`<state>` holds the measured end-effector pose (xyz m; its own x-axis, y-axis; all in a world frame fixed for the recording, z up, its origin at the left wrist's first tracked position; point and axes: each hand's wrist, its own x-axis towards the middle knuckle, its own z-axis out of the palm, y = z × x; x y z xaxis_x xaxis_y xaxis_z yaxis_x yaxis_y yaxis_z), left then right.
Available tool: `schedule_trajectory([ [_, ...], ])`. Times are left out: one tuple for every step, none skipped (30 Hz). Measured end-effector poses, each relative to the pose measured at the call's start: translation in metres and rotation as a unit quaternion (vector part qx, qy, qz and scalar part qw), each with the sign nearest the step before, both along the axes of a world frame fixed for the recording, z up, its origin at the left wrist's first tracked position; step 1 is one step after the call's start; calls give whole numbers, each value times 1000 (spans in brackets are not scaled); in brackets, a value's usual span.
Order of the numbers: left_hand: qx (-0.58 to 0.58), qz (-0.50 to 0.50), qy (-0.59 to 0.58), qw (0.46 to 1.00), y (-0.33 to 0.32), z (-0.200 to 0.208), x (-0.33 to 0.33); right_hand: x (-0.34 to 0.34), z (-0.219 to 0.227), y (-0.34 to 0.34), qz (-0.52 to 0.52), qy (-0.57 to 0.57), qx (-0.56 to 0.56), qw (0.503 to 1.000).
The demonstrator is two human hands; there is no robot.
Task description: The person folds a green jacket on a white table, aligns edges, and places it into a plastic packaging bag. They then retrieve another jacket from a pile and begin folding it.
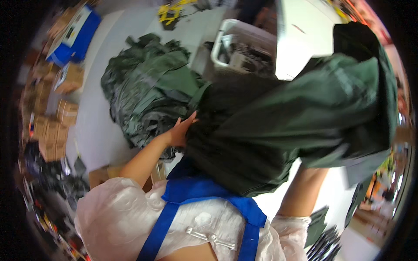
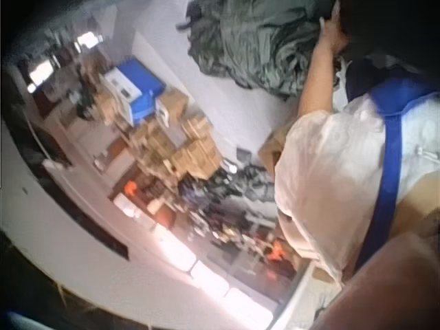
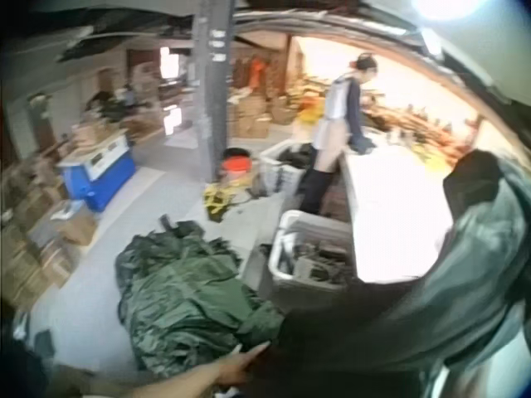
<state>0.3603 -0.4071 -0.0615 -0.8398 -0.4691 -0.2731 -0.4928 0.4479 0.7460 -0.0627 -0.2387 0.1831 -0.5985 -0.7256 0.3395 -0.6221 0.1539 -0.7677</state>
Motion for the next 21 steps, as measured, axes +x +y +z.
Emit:
schedule_trajectory([
  [61,-51,34,996,-24,3,-37,-18,40,34,-62,21,-18,998],
  [112,-71,48,990,-37,10,-56,-37,63,51,-86,22,-46,995],
  [-105,-48,218,969,-47,32,-65,-58,85,74,-116,23,-72,990],
  [-75,-9,236,969,-62,75,-76,-74,106,100,-148,24,-94,984],
  [-93,26,309,946,-77,102,-83,-87,128,127,-178,27,-114,977],
  [-151,49,339,927,-87,143,-87,-97,145,158,-208,25,-137,968],
  [-202,53,373,904,-85,182,-95,-106,157,194,-238,23,-154,959],
  [-181,4,372,910,-74,221,-110,-106,173,237,-280,28,-163,946],
  [-248,-49,359,898,-65,241,-116,-111,185,273,-308,24,-176,935],
  [-234,-132,375,887,-47,251,-126,-111,201,306,-332,23,-183,925],
  [-184,-214,362,889,-26,250,-142,-108,216,340,-356,25,-188,915],
  [-85,-297,327,893,0,256,-156,-109,226,368,-375,21,-193,906],
  [-32,-371,272,887,24,246,-171,-112,230,389,-385,14,-198,901],
  [18,-413,255,874,54,224,-184,-121,227,402,-384,0,-203,901],
  [46,-477,152,864,84,224,-202,-128,220,419,-388,-13,-202,899],
  [93,-516,142,839,120,201,-220,-121,223,431,-396,-13,-190,898],
  [127,-536,118,826,155,172,-233,-138,208,436,-385,-37,-185,903],
  [145,-574,90,801,187,156,-244,-152,192,435,-371,-55,-170,911],
  [163,-612,63,772,217,137,-254,-163,169,431,-354,-72,-142,922],
  [188,-630,116,745,250,111,-262,-168,153,432,-345,-77,-102,930],
  [213,-646,169,713,283,83,-262,-166,136,436,-343,-67,-55,935],
])
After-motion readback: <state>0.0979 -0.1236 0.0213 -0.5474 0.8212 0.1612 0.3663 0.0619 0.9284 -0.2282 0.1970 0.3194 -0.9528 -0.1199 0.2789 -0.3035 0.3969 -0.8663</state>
